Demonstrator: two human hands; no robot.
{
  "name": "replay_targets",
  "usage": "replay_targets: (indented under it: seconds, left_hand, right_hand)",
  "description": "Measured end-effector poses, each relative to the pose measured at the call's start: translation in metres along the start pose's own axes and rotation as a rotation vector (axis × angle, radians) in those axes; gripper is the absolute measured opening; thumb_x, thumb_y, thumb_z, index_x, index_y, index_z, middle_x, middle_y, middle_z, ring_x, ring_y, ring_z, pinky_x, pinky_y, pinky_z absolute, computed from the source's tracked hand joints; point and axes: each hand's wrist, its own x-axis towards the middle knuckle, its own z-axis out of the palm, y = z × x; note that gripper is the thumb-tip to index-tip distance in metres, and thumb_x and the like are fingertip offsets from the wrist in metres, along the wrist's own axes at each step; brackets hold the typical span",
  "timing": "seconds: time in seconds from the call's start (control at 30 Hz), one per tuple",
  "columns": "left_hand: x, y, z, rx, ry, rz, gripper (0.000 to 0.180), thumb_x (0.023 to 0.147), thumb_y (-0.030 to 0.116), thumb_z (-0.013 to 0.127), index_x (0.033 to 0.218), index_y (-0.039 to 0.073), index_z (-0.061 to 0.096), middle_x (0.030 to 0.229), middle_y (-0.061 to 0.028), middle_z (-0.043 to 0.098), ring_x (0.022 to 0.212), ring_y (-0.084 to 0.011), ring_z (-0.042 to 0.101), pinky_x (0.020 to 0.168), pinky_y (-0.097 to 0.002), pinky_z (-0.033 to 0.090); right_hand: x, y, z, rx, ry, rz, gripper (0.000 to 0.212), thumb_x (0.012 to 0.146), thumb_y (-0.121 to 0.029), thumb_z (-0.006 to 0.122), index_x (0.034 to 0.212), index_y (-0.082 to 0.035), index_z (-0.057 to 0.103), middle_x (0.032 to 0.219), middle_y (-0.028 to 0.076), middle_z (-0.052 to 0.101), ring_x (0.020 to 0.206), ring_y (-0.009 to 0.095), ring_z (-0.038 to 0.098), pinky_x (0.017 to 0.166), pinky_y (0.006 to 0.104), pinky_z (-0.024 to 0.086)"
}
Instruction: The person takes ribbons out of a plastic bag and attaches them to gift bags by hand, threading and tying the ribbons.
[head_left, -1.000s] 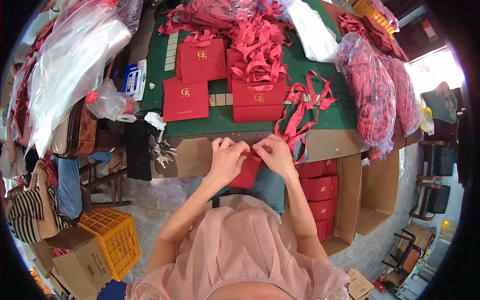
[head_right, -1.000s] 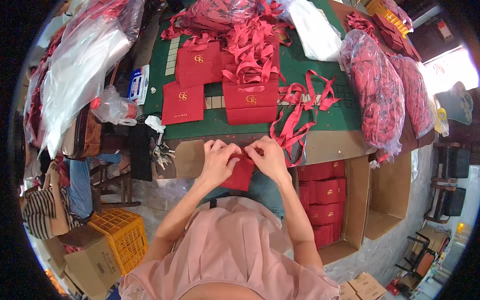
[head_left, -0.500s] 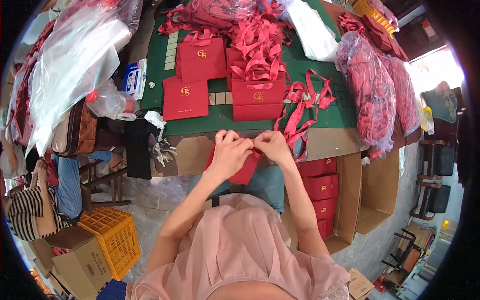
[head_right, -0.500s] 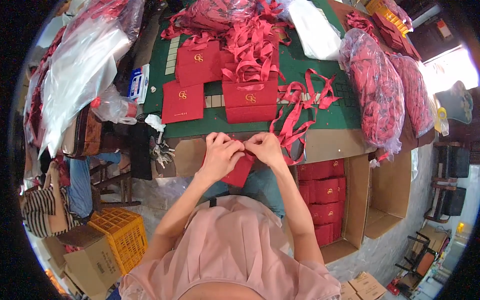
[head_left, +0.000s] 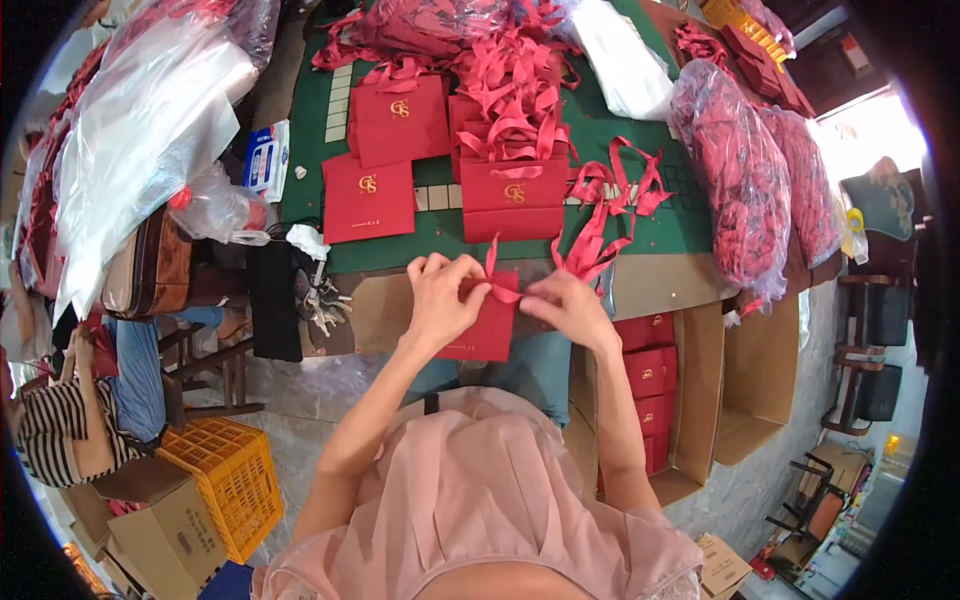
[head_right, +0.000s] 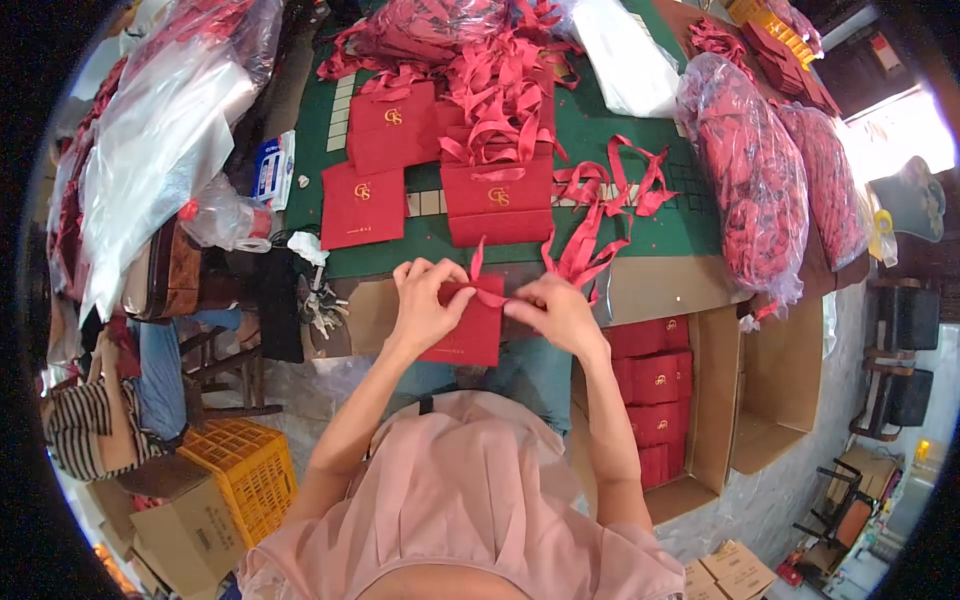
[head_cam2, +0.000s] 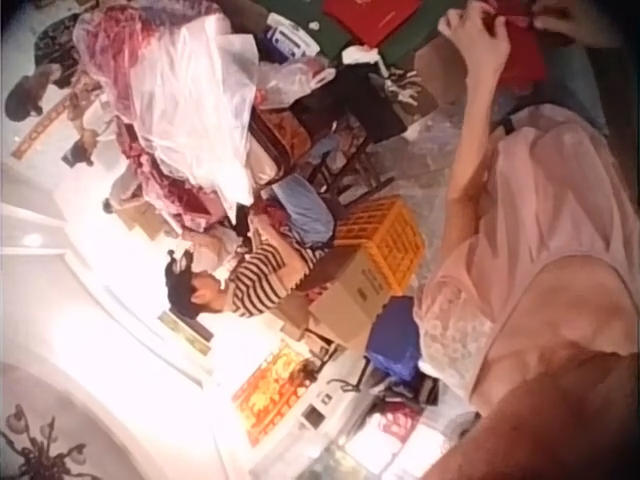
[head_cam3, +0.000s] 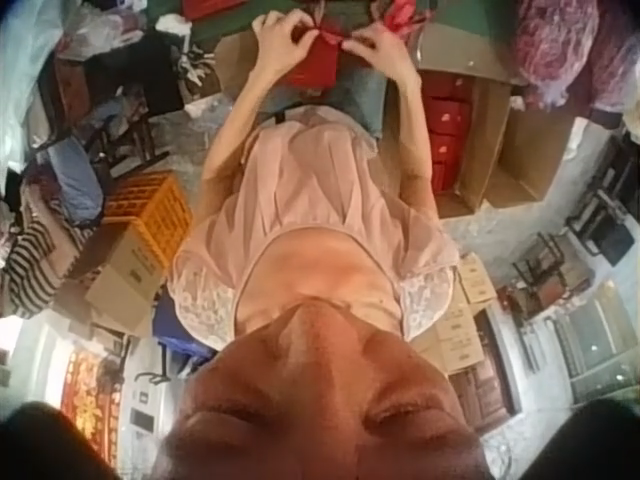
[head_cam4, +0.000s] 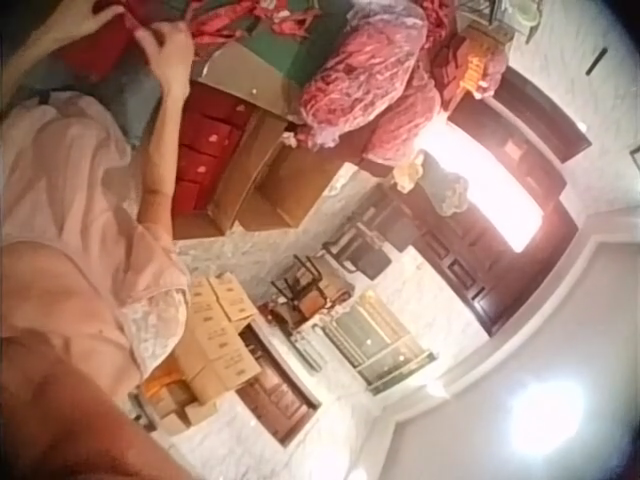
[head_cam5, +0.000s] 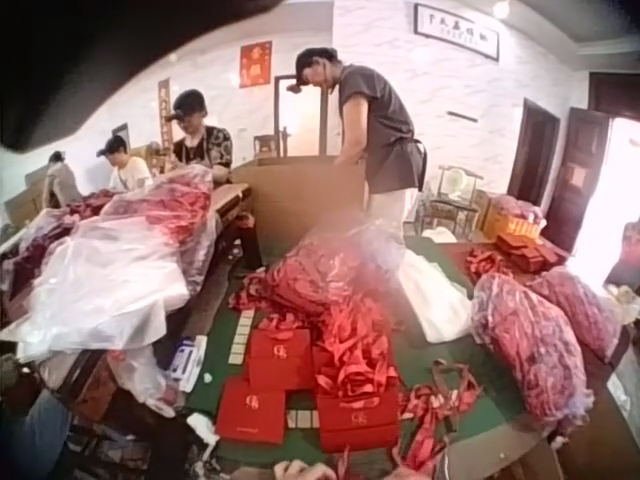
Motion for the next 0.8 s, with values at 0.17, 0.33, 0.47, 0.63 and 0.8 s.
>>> replay_targets:
  seconds: [0.17, 0.33, 0.47, 0.63, 0.8]
  left_hand:
    - [0.010, -0.010, 0.010, 0.139, 0.124, 0.101, 0.021, 0.080, 0.019, 0.075, 0.097, 0.012, 0.063, 0.089, -0.0017, 0.063, 0.094, -0.0251, 0.054, 0.092, -0.0429, 0.033]
    - [-0.015, 0.014, 0.022, -0.058, 0.028, -0.051, 0.026, 0.086, 0.021, 0.072, 0.105, 0.008, 0.061, 0.104, -0.0104, 0.062, 0.099, -0.0291, 0.056, 0.089, -0.0453, 0.039]
    - [-0.034, 0.037, 0.034, -0.988, -0.234, -0.369, 0.039, 0.095, 0.012, 0.064, 0.126, 0.001, 0.044, 0.097, -0.0088, 0.063, 0.094, -0.0152, 0.061, 0.082, -0.0328, 0.049]
    - [-0.049, 0.007, 0.038, -0.901, -0.340, -0.370, 0.014, 0.099, 0.003, 0.051, 0.113, 0.001, 0.053, 0.095, -0.0012, 0.059, 0.085, -0.0070, 0.056, 0.076, -0.0242, 0.047]
    - [-0.051, -0.013, 0.005, -0.886, -0.434, -0.471, 0.012, 0.101, 0.008, 0.051, 0.111, 0.003, 0.055, 0.091, -0.0007, 0.060, 0.081, -0.0072, 0.058, 0.070, -0.0239, 0.049]
  right_hand:
    - [-0.007, -0.012, 0.014, 0.001, 0.047, 0.067, 0.017, 0.086, -0.020, 0.074, 0.087, -0.003, 0.070, 0.069, 0.007, 0.065, 0.061, 0.016, 0.063, 0.058, 0.0308, 0.049]
    - [0.007, -0.007, 0.034, 0.381, 0.147, 0.174, 0.016, 0.091, -0.015, 0.071, 0.089, 0.000, 0.069, 0.070, 0.000, 0.065, 0.064, 0.003, 0.057, 0.057, 0.0222, 0.045]
    - [0.014, -0.018, 0.040, 0.602, 0.173, 0.161, 0.015, 0.091, -0.015, 0.071, 0.090, -0.001, 0.068, 0.072, -0.001, 0.066, 0.065, 0.002, 0.057, 0.057, 0.0217, 0.046]
    - [0.022, -0.011, 0.033, 0.280, 0.356, 0.100, 0.016, 0.089, -0.017, 0.071, 0.089, -0.002, 0.068, 0.069, 0.004, 0.067, 0.063, 0.008, 0.061, 0.060, 0.0258, 0.049]
    - [0.024, 0.014, 0.032, 0.186, 0.472, 0.095, 0.013, 0.088, -0.014, 0.070, 0.089, -0.001, 0.068, 0.070, 0.004, 0.067, 0.064, 0.009, 0.061, 0.060, 0.0274, 0.049]
